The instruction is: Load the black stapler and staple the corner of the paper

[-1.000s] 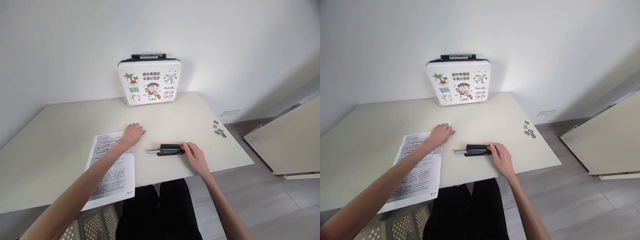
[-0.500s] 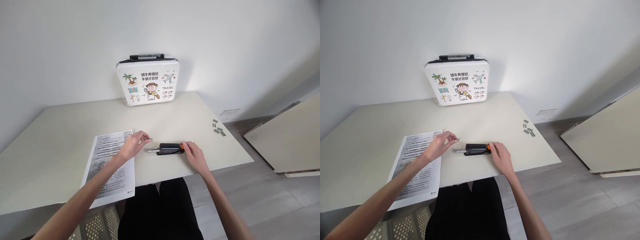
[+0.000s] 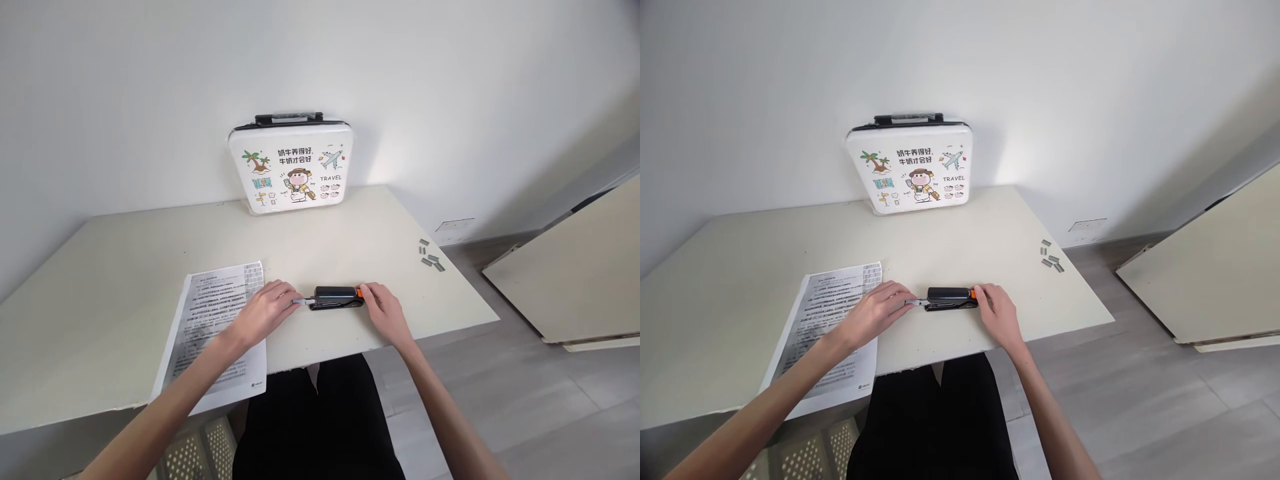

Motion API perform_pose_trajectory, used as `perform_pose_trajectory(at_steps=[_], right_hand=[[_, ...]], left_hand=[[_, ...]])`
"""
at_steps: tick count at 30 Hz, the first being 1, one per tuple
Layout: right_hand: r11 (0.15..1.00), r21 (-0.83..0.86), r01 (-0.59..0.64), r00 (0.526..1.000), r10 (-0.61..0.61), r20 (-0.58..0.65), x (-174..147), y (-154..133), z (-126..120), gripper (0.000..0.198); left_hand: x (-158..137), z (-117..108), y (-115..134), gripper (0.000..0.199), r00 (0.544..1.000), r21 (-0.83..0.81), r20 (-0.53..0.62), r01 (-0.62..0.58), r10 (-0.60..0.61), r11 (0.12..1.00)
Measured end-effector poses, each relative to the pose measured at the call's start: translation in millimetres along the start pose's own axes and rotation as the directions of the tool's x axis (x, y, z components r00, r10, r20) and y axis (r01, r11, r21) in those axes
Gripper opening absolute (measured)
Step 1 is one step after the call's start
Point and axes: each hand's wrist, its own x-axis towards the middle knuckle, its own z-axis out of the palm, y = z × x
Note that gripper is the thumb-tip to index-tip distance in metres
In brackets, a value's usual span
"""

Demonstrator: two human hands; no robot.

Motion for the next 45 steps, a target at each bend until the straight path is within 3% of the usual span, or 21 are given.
perform_pose_trajectory(at_steps=[24,45], right_hand=[[0.995,-0.036,0.096,0.994,-0.097,-0.047,11.2,1.9,3.5,0.05],[0.999,-0.015,0.035,0.999,-0.035,-0.011,1.9,-2.4,-1.6,0.052]], left_hand=[[4.9,6.0,-0.5,0.029,0.996,-0.02,-0.047,0.079,-0.08,0.997],[2.1,9.6,6.3,0.033,0.992,0.006,-0.02,0.126,-0.126,0.992]])
